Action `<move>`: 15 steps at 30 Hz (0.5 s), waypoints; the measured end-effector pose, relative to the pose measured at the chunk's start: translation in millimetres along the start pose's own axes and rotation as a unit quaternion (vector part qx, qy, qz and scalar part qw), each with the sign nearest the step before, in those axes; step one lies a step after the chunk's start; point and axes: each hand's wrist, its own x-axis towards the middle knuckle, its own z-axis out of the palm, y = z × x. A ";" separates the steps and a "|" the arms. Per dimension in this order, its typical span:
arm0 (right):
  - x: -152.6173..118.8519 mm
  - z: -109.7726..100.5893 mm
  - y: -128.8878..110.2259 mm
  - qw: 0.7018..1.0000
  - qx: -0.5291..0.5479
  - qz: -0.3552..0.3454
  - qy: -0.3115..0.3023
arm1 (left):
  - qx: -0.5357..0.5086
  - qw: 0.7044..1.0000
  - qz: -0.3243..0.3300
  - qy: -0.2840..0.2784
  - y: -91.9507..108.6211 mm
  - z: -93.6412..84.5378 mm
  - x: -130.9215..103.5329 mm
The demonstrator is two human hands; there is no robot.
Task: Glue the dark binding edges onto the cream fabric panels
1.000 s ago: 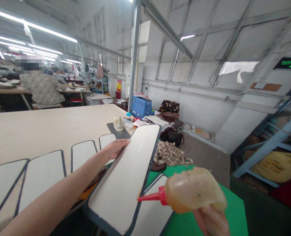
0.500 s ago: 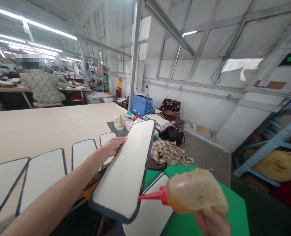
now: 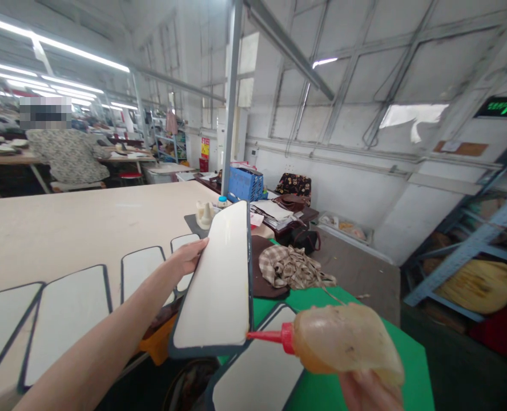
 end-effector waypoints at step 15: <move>-9.8 42.0 28.4 0.986 0.113 0.007 0.125 | -0.110 0.990 0.041 0.071 -13.2 18.4 7.7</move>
